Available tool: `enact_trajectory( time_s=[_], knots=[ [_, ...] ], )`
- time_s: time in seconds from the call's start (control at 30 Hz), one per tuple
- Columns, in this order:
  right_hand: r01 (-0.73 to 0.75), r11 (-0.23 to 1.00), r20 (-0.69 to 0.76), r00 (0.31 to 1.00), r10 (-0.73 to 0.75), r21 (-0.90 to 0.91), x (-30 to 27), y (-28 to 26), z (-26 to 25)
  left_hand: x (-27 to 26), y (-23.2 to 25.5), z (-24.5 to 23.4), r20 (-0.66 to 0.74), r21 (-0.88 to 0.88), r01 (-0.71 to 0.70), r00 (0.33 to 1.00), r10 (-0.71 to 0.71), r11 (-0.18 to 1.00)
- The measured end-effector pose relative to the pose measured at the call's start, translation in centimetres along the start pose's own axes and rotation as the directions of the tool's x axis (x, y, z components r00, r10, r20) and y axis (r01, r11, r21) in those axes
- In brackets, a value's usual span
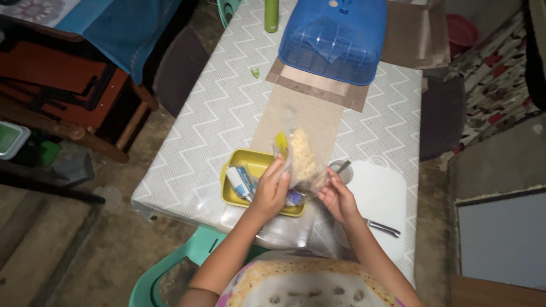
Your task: The person retrieves a yellow basket containing food items, carries it to a dining table, and brings a knife and cutting board from the kitchen. They open a bag of cereal, measure several spoonfuls onto the board, and use the knife to chop the pieces.
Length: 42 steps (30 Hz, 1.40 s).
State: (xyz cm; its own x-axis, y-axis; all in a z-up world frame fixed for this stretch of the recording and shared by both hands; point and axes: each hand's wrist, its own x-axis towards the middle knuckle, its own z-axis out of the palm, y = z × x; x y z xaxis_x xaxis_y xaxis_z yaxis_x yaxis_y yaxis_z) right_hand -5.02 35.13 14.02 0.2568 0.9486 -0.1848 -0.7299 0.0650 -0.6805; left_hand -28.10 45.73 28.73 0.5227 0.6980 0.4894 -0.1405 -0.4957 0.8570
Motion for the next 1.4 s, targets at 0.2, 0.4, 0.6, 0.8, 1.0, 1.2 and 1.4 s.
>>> enact_trajectory(
  time_s=[0.2,0.4,0.6,0.8,1.0,1.2,1.4],
  knots=[
    [-0.044,0.997,0.096,0.994,0.050,-0.068,-4.6,-1.8,0.4,-1.1,4.8,1.8,0.130,-0.033,-0.232,0.963,0.234,0.972],
    [-0.174,0.970,0.148,0.969,0.200,-0.171,-10.2,-3.7,-4.0,-3.1,7.9,6.7,0.279,-0.032,-0.251,0.927,0.250,0.968],
    [-0.377,0.913,0.279,0.870,0.407,-0.158,-14.8,-4.8,-11.3,-7.7,7.4,13.6,0.349,-0.007,-0.195,0.918,0.185,0.981],
    [-0.560,0.824,0.321,0.768,0.554,-0.081,-14.3,-0.6,-17.8,-12.7,4.1,18.3,0.245,0.166,0.176,0.946,-0.213,0.970],
    [-0.559,0.823,0.244,0.816,0.524,0.099,-8.8,7.0,-18.5,-15.3,-1.6,17.4,0.005,0.088,0.176,0.984,-0.177,0.980],
    [-0.559,0.829,0.099,0.823,0.559,-0.031,-5.1,8.9,-17.4,-17.1,-7.8,14.7,0.027,0.022,0.254,0.967,-0.255,0.967],
    [-0.641,0.703,0.037,0.730,0.682,-0.306,-4.2,7.1,-18.0,-18.7,-9.9,12.7,0.094,-0.042,0.282,0.956,-0.277,0.959]
  ],
)
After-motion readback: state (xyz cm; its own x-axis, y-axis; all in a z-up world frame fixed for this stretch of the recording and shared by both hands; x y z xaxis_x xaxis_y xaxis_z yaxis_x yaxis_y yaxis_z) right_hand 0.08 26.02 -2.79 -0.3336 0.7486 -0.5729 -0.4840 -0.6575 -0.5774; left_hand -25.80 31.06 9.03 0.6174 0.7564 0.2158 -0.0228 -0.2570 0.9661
